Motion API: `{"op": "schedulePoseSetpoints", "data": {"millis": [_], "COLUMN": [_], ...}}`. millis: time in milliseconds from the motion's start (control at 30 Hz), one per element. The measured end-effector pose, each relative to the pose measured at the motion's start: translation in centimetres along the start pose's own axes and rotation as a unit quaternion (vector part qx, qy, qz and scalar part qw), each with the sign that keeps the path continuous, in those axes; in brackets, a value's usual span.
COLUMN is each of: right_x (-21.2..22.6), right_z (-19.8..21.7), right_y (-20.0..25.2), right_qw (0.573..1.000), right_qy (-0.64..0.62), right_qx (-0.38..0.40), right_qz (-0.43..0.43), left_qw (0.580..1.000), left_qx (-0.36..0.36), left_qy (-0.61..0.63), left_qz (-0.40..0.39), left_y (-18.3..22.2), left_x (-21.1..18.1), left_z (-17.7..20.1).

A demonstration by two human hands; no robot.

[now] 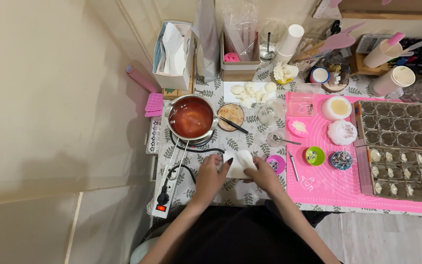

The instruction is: Adding fragrance oil to a pot of melted wax and stirring it at a production workbench.

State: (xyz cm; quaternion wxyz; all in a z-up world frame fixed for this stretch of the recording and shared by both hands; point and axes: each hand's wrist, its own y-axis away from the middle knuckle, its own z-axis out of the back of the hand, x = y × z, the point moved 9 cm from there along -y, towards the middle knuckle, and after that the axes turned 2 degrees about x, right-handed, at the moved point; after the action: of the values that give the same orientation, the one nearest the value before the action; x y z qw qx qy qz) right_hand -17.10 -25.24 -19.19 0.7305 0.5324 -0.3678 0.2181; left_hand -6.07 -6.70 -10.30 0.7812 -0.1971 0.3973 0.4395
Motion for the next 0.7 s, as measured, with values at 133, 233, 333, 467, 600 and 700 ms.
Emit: {"op": "schedulePoseSetpoints", "data": {"millis": [133, 233, 333, 467, 600, 700], "right_x": [9.8, 12.4, 14.8, 11.9, 10.7, 9.6], "right_z": [0.8, -0.5, 0.1, 0.9, 0.7, 2.8], "right_y": [5.3, 6.2, 5.7, 4.3, 4.7, 4.3], "right_qw": [0.983, 0.968, 0.979, 0.990, 0.965, 0.972], "right_qy": [0.155, 0.131, 0.102, -0.121, -0.245, -0.212], "right_qx": [0.081, 0.200, 0.139, 0.064, 0.092, 0.061], "right_qz": [0.056, 0.075, 0.108, 0.017, 0.021, 0.078], "left_qw": [0.983, 0.990, 0.928, 0.873, 0.879, 0.877], "left_qx": [-0.107, 0.012, 0.153, 0.107, 0.117, 0.153], "left_qy": [0.001, 0.132, 0.318, 0.452, 0.435, 0.427], "left_qz": [-0.147, -0.047, 0.119, 0.146, 0.160, 0.158], "left_y": [0.4, -0.6, -0.4, -1.2, -1.8, -1.5], "left_x": [-7.6, -8.1, -6.7, -6.8, -5.1, -2.8], "left_z": [5.7, 5.7, 2.9, 2.6, 1.4, -0.2]}}
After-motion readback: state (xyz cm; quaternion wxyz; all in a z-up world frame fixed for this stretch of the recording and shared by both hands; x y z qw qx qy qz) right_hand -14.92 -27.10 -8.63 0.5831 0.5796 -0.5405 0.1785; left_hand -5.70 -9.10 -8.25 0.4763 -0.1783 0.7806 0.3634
